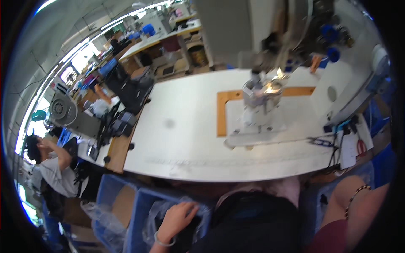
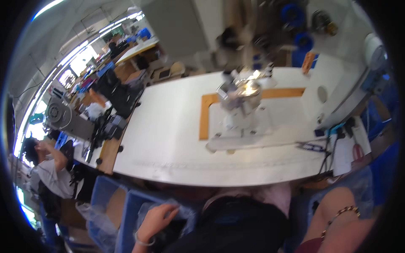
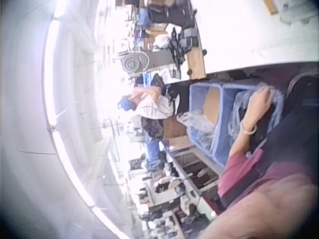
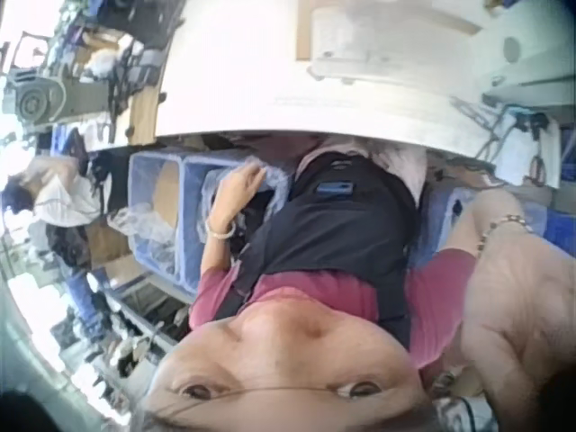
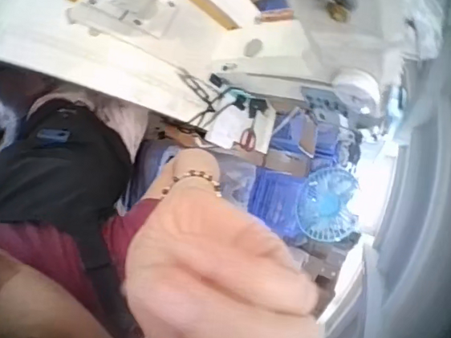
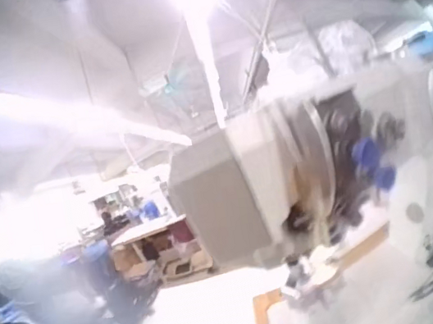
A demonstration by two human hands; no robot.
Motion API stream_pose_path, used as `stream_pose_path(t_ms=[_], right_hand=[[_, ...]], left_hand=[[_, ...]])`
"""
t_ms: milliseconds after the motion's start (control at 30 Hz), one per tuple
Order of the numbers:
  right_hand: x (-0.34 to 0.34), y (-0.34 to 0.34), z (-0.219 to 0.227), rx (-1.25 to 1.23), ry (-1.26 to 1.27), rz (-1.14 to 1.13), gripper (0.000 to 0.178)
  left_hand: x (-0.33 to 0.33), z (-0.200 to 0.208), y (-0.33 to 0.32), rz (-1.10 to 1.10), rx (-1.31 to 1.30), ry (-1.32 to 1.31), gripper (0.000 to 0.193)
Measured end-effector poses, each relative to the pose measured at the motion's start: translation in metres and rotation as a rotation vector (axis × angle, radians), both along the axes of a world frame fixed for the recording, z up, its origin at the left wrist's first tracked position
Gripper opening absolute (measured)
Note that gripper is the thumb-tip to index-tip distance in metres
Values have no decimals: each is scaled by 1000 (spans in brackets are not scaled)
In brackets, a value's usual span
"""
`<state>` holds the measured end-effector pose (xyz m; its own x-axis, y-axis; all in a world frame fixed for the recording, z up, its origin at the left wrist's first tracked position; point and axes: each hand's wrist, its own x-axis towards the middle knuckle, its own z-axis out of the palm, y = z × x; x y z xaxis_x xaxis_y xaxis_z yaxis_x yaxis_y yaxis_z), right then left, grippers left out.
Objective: The person aligns shoe component pieces, sews them together using a sewing machine, and places the sewn piece into a bin.
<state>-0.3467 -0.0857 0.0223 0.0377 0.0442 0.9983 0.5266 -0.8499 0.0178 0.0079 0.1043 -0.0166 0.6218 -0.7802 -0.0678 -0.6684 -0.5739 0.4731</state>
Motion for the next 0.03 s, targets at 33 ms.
stream_pose_path(t_ms=[33], right_hand=[[-11,-11,0,-46,-11,-45,52]], left_hand=[[-2,6,-13,-82,-18,39,20]])
